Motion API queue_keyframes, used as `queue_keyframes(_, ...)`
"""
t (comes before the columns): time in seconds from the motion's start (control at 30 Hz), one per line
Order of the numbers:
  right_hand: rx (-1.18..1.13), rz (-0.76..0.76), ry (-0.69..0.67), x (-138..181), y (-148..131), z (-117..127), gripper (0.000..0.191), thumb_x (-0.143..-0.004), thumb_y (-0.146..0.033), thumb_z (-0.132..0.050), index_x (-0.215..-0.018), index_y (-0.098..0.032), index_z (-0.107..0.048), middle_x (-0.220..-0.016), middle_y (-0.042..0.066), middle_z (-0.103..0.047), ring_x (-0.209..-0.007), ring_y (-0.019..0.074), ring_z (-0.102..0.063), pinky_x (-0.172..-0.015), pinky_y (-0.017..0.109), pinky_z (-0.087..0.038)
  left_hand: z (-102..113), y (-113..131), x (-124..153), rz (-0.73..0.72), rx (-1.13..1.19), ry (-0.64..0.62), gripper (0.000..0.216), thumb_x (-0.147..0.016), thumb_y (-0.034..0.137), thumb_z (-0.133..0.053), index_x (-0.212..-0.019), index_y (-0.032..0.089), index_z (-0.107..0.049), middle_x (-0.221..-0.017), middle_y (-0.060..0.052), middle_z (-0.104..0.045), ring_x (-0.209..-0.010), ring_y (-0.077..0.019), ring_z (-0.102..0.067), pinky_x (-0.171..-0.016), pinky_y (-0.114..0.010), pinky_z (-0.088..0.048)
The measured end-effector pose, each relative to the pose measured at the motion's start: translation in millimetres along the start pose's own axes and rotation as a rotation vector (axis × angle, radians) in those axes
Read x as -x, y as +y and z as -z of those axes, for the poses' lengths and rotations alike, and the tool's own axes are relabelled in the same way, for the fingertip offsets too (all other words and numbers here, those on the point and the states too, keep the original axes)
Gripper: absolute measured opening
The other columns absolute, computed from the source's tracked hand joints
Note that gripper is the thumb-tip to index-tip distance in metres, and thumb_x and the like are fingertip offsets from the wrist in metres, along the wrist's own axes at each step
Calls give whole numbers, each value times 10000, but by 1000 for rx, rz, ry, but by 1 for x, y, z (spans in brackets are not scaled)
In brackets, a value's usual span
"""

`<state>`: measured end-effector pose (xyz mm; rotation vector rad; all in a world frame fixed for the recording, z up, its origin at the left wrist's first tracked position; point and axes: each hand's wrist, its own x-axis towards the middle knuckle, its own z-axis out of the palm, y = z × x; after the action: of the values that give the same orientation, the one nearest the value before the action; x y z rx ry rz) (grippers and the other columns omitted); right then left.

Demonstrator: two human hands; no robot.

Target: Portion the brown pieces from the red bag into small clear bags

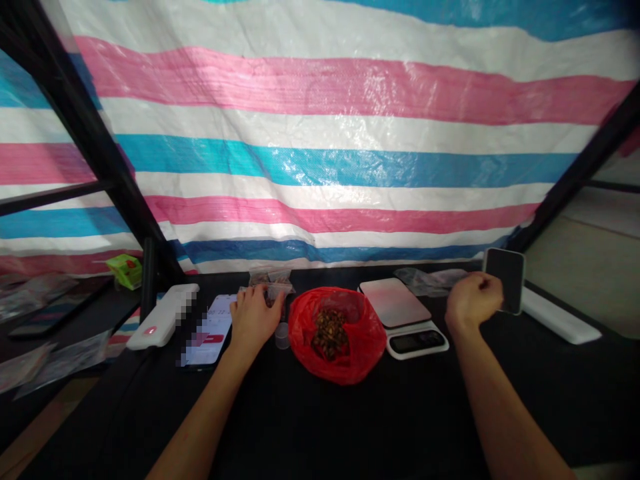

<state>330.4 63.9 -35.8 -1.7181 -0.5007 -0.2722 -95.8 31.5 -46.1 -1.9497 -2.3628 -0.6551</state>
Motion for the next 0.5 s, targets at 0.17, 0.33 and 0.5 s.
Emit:
queue_keyframes(0.17, 193, -43, 77, -10, 5, 8, 445, -893, -269, -375, -1111, -179, -753, -1019, 224, -742, -961, 403, -687, -799, 495, -474, -1, -2, -1, -15, 40, -34, 512, -929, 530, -565, -1291, 179, -655, -1241, -147, -714, -1234, -408, -534, -995, -535, -420)
queue_keyframes(0.33, 358, 28, -40, -13, 18, 2, 373, -847, -269, -463, -1004, -157, -783, -858, 200, -717, -909, 401, -661, -827, 536, -457, -4, -4, -5, 18, 104, -44, 469, -928, 503, -577, -1289, 218, -672, -1112, -110, -759, -1222, -393, -537, -993, -527, -408)
queue_keyframes(0.5, 437, 187, -172, -8, 22, 3, 281, -729, -257, -590, -915, -157, -775, -1104, 228, -673, -1136, 446, -536, -940, 583, -382, 0, -2, -6, 16, 131, -16, 425, -941, 482, -561, -1262, 236, -692, -1108, -100, -767, -1209, -391, -546, -987, -518, -402)
